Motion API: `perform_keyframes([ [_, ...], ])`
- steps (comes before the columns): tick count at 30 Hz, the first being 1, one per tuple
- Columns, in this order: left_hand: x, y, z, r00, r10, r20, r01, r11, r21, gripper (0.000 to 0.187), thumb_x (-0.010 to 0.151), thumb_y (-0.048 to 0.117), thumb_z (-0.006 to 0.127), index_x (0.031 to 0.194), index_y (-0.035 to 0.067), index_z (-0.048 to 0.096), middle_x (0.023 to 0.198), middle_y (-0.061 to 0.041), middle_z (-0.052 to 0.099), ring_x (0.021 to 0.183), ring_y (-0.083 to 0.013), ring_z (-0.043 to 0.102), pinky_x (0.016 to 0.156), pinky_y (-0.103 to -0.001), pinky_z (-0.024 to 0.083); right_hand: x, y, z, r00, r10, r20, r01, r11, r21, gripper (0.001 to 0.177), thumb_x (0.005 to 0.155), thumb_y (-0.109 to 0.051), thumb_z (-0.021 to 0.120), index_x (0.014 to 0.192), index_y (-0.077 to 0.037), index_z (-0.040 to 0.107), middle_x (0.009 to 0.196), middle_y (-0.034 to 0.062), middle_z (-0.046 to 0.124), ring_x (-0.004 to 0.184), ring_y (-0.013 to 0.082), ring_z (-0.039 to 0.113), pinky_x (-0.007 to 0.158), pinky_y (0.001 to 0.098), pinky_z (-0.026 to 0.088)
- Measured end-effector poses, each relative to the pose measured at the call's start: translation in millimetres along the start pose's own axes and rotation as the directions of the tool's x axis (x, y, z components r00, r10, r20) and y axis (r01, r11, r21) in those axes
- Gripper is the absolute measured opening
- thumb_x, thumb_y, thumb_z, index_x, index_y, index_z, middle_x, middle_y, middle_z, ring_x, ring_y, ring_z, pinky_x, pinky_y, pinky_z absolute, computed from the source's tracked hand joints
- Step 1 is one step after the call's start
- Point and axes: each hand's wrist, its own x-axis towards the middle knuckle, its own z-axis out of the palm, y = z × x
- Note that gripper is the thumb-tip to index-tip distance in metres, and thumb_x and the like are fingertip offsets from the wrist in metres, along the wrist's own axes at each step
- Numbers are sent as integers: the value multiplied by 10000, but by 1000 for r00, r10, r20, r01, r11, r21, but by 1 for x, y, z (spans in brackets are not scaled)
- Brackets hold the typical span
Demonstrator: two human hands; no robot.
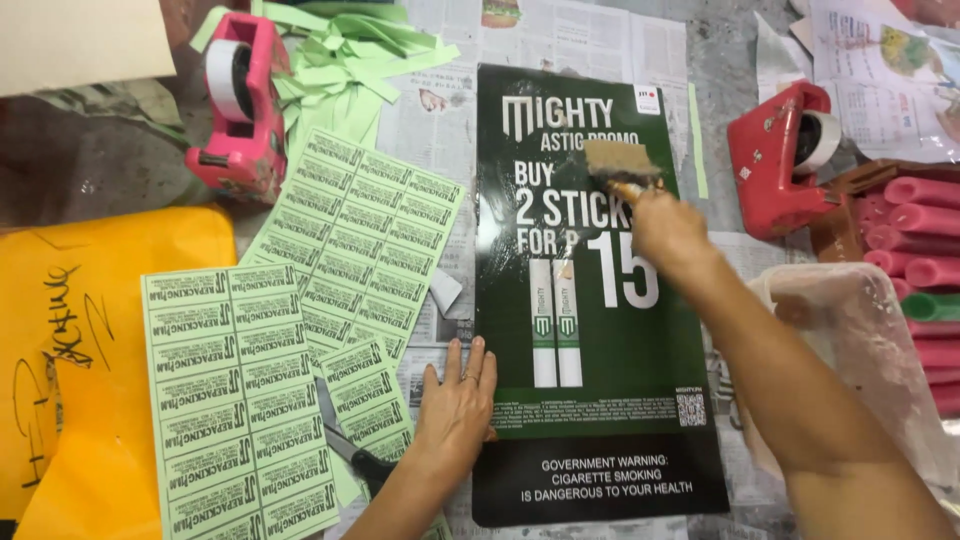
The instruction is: Applying glue to a promotional poster and sticking sheets of labels onto it.
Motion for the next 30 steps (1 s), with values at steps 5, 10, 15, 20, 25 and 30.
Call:
perform_keyframes([
  [5,5,1,10,1000,0,-11,1,1000,22,1221,859,575,848,1622,24,70,1699,-216,15,1530,-484,52,1130,-663,291,20,-44,-27,971,-176,-161,183,983,28,301,1013,12,414,1291,-26,522,1006,176,676,738,297,670,618,434,578],
  [10,18,-2,30,993,3,-115,4,999,55,1256,787,577,919,1602,18,144,1686,-217,80,1515,-495,113,1082,-673,349,96,-105,18,903,-283,-323,305,952,19,263,1064,-71,431,1309,23,454,1169,261,617,749,357,723,578,456,616],
  [15,25,-7,62,958,35,-286,12,987,160,1346,650,683,947,1582,41,218,1672,-208,176,1493,-489,208,1012,-624,435,156,-79,44,842,-247,-479,191,968,-163,407,1008,-146,539,1343,81,496,1103,255,669,679,316,745,486,433,618],
  [20,20,-6,51,983,16,-180,13,988,157,1334,726,717,892,1601,44,143,1681,-198,125,1510,-477,156,1072,-604,397,159,-2,38,917,-189,-352,148,979,-140,405,1001,-86,533,1371,72,484,1153,285,667,783,351,745,559,430,626],
  [25,20,-7,48,985,10,-174,21,984,178,1302,758,727,853,1603,45,135,1684,-195,123,1515,-474,154,1070,-588,404,173,59,20,964,-134,-230,117,989,-85,354,983,-17,515,1336,7,514,1169,220,672,949,373,723,726,483,621],
  [30,19,-6,44,986,0,-167,25,989,148,1298,737,681,895,1602,65,149,1691,-169,128,1523,-452,162,1075,-585,408,148,94,38,912,-291,-288,255,954,-156,398,912,-33,508,1308,3,531,1125,218,698,889,447,739,698,578,611],
])
